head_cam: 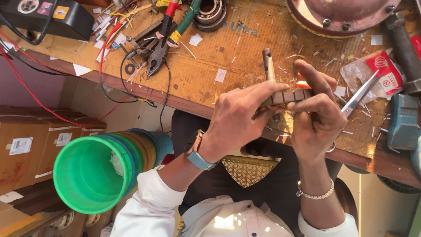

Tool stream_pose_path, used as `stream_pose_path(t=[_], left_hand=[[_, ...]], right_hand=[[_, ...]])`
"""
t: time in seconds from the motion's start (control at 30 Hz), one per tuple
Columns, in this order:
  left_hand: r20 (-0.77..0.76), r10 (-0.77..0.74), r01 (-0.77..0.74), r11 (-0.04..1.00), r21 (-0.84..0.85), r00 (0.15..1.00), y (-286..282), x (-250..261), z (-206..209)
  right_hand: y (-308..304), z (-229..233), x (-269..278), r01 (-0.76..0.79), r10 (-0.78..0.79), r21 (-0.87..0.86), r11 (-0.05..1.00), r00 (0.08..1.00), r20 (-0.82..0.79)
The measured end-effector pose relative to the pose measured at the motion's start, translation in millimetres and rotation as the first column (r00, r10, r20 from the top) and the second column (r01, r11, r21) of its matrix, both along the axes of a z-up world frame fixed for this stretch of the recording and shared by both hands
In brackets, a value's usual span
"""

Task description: The person is repairing a motor stator by inserting small white insulating pieces into the slots of the copper windings. They use a green screwdriver to adjust the windings and tweezers to place the insulators precisely.

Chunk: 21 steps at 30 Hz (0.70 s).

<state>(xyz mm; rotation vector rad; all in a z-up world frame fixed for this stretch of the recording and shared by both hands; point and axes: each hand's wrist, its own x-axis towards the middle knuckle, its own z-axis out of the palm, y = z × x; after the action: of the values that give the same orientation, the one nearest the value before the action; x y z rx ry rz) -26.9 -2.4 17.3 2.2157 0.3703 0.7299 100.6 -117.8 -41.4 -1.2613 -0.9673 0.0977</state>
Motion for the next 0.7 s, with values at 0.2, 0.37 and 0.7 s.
stream_pose_path(t=[0.2, 0.37, 0.7], left_hand=[[0.011, 0.051, -0.052, 0.999, 0.01, 0.999, -9.0, 2.5, 1.7], [0.019, -0.007, 0.008, 0.995, -0.095, 1.0, -3.1, 1.8, 1.0], [-0.017, -0.134, 0.132, 0.987, -0.088, 0.991, 26.1, -5.1, -0.4]], right_hand=[[7.0, 3.2, -14.7, 0.08, -0.079, 0.018, 0.997, 0.996, -0.043], [-3.1, 10.9, -11.1, 0.05, -0.049, -0.063, 0.997, 0.999, 0.017], [-87.7, 44.2, 94.7, 0.236, -0.053, -0.523, 0.819, 0.939, 0.34]])
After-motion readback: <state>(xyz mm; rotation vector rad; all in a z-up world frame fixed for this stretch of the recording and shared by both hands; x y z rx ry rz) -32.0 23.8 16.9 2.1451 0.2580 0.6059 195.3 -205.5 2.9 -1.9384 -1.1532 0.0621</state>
